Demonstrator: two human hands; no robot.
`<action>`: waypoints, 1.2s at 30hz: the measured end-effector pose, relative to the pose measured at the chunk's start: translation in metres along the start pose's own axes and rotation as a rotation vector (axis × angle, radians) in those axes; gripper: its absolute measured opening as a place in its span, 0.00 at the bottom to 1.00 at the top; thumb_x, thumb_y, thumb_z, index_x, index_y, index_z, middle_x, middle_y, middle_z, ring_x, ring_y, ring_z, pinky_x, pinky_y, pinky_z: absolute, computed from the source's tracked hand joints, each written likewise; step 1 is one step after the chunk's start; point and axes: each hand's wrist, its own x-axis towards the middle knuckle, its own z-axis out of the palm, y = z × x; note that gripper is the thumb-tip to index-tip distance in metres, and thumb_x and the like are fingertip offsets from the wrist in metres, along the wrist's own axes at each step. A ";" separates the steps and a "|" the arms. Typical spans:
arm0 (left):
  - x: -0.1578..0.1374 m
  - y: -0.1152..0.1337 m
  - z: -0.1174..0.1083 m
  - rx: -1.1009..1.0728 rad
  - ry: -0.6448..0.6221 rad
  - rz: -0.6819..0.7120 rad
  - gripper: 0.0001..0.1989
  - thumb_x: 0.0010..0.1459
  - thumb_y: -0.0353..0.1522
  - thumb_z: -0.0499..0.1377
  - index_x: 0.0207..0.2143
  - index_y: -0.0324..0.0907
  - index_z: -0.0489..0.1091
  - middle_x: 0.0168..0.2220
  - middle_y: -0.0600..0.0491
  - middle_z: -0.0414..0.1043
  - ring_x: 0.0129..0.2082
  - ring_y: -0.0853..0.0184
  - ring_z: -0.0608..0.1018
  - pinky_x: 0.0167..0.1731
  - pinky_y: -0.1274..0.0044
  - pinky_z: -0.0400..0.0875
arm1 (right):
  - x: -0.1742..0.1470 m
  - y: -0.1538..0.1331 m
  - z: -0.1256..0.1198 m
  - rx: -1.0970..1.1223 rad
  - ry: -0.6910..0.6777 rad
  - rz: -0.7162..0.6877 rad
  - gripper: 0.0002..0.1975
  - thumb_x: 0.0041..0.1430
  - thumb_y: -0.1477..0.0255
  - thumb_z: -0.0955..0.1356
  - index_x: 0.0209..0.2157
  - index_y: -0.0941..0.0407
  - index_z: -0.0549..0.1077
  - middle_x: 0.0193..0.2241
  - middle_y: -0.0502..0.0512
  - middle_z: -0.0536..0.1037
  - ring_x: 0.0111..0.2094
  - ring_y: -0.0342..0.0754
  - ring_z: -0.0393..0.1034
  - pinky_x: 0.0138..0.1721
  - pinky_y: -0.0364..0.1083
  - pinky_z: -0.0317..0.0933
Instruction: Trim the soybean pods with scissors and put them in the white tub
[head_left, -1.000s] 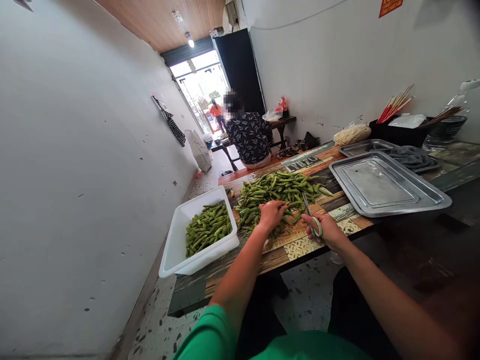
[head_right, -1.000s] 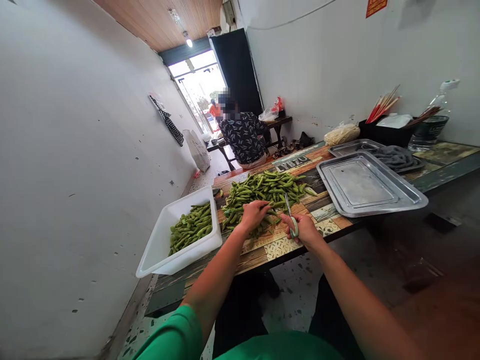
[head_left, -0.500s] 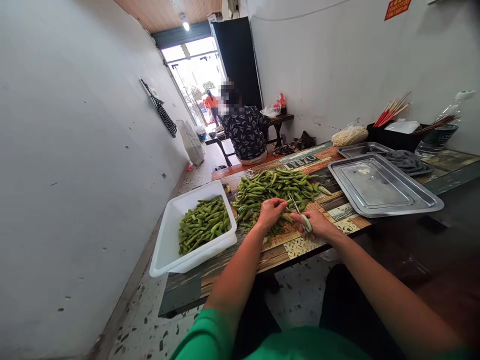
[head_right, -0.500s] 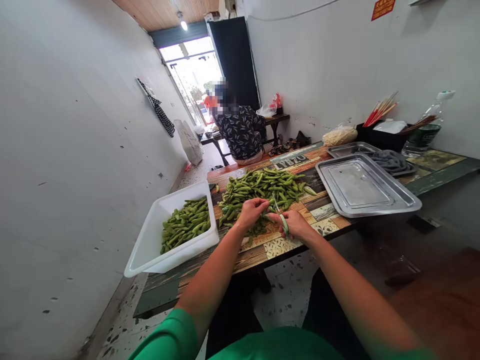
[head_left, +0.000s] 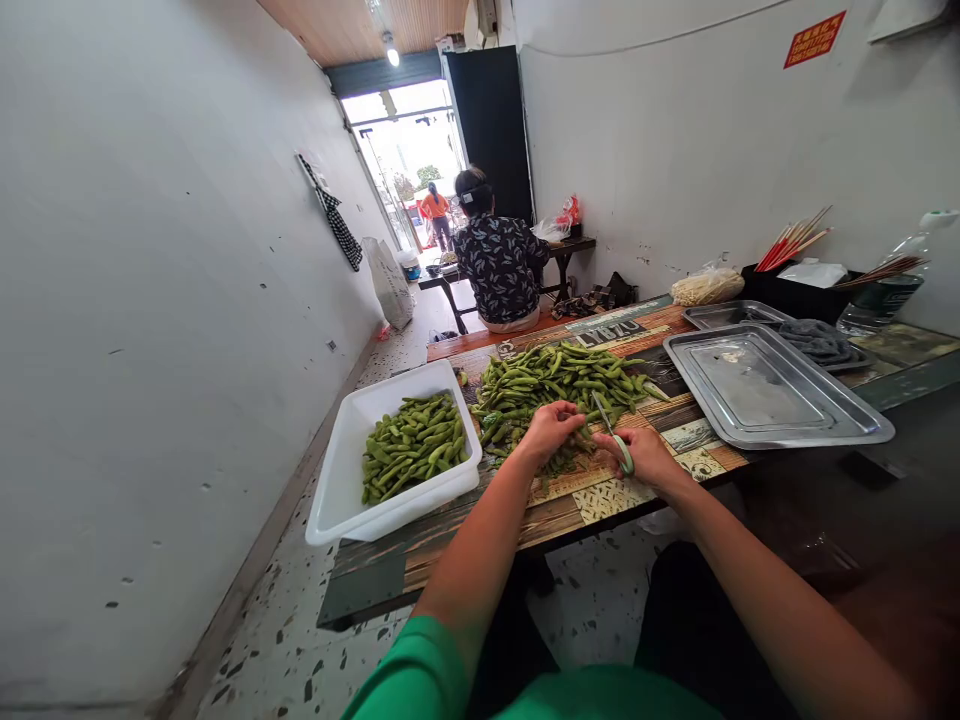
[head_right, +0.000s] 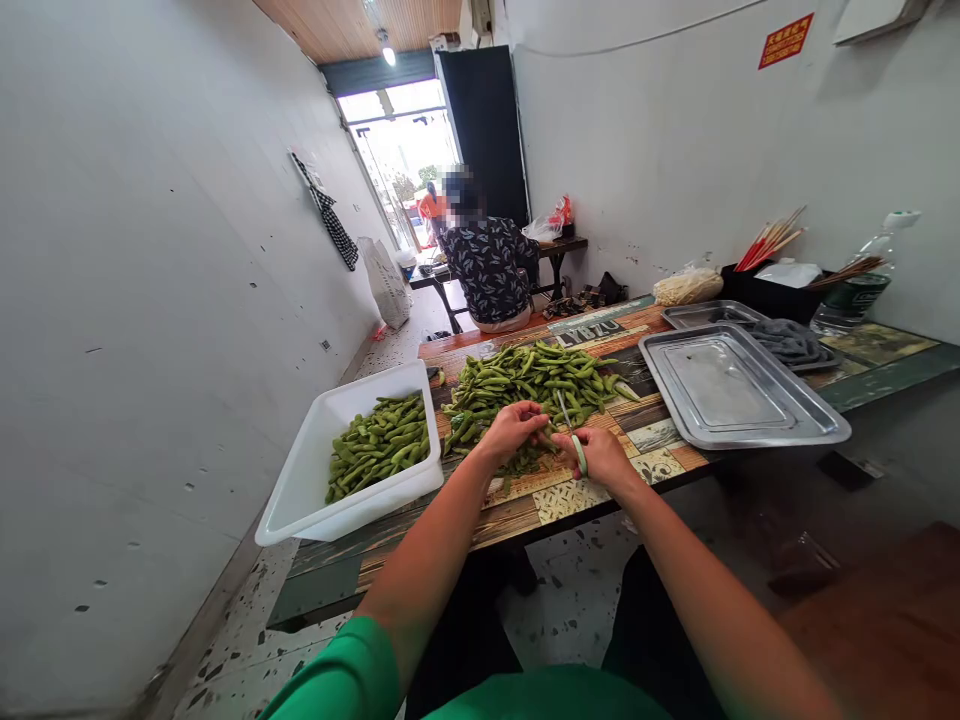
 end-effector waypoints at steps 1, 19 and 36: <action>0.000 0.002 0.000 -0.100 0.023 -0.009 0.18 0.43 0.38 0.67 0.31 0.39 0.64 0.20 0.60 0.65 0.19 0.74 0.72 0.22 0.81 0.65 | -0.002 -0.002 0.001 0.036 -0.007 0.025 0.22 0.45 0.52 0.72 0.20 0.57 0.67 0.13 0.48 0.69 0.12 0.40 0.62 0.10 0.38 0.50; 0.001 -0.001 0.005 -0.020 0.264 0.256 0.16 0.45 0.40 0.64 0.26 0.40 0.61 0.20 0.61 0.61 0.22 0.77 0.65 0.25 0.82 0.59 | -0.010 -0.020 0.016 0.165 -0.056 0.191 0.22 0.44 0.53 0.73 0.22 0.56 0.66 0.13 0.47 0.68 0.12 0.40 0.61 0.09 0.38 0.45; -0.005 -0.002 -0.004 0.891 0.046 0.388 0.04 0.43 0.29 0.61 0.26 0.44 0.74 0.21 0.55 0.68 0.25 0.66 0.71 0.30 0.78 0.64 | -0.010 0.005 -0.002 0.286 0.197 0.125 0.20 0.44 0.53 0.72 0.28 0.56 0.70 0.14 0.46 0.68 0.13 0.41 0.62 0.10 0.39 0.45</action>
